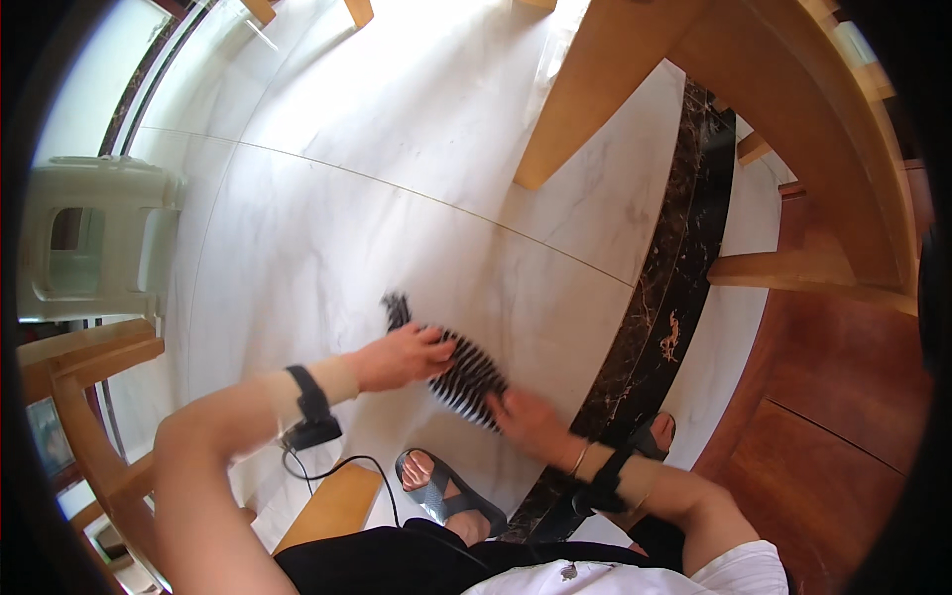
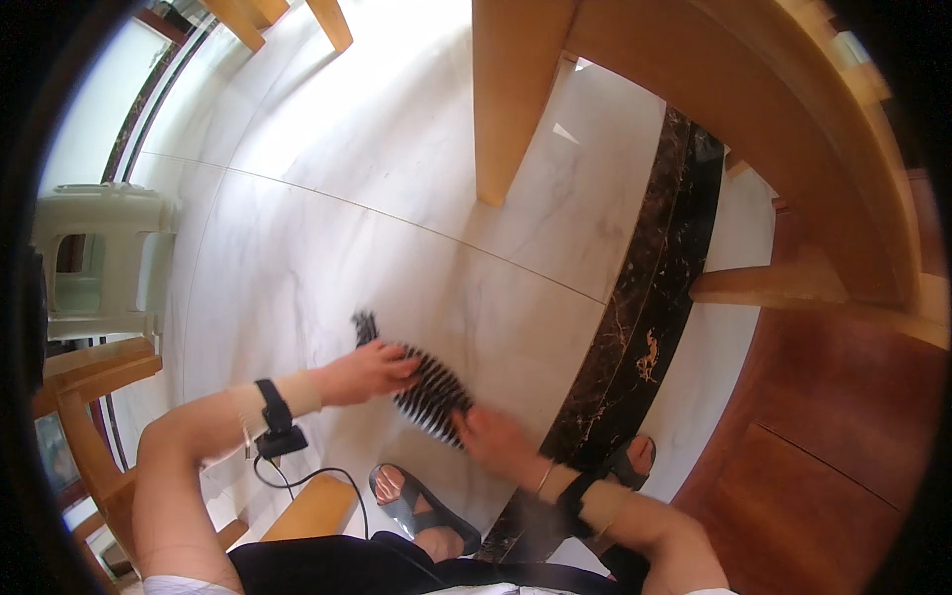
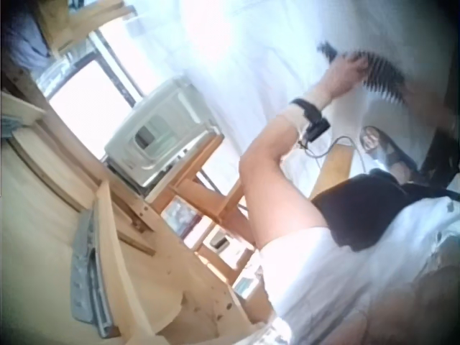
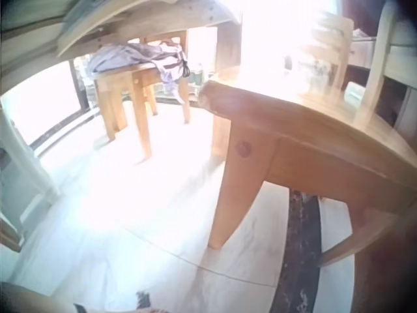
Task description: Cleaning the floor and furniture legs using a cloth.
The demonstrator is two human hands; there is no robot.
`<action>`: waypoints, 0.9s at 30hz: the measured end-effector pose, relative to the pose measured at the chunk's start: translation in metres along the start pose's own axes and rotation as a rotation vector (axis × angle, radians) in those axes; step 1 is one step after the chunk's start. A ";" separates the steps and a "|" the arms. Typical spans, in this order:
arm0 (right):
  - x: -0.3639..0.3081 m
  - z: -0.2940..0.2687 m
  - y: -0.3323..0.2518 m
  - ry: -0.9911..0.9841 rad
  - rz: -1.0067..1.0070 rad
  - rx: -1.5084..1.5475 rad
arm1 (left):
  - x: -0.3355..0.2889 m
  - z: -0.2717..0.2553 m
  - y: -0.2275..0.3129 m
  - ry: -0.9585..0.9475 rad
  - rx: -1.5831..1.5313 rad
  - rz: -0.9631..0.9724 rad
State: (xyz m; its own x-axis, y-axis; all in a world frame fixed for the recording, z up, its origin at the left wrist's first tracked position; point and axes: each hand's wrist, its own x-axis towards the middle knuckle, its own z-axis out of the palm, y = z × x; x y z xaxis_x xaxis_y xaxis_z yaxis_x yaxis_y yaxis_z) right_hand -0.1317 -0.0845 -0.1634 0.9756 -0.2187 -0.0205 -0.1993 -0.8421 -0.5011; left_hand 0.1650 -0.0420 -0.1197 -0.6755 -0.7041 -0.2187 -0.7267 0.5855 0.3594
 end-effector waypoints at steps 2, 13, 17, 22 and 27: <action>0.007 0.001 -0.022 -0.028 -0.021 0.101 | -0.016 -0.001 0.007 -0.077 -0.135 -0.010; 0.153 -0.077 0.026 0.502 0.328 0.175 | 0.053 -0.164 -0.137 0.392 0.357 -0.031; 0.196 -0.030 0.030 0.559 0.498 -0.148 | 0.082 -0.114 -0.179 0.289 0.409 -0.141; 0.225 -0.019 0.012 0.337 0.678 -0.338 | 0.104 -0.069 -0.190 0.333 0.278 -0.168; 0.291 -0.039 0.030 0.351 0.808 -0.388 | 0.124 -0.092 -0.223 0.319 0.244 -0.188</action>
State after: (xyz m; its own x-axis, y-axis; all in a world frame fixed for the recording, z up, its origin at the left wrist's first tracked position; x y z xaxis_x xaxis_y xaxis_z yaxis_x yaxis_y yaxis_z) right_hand 0.1427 -0.1927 -0.1502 0.4599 -0.8861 0.0573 -0.8770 -0.4633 -0.1272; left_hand 0.2551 -0.2967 -0.1430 -0.4843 -0.8738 0.0445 -0.8673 0.4861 0.1066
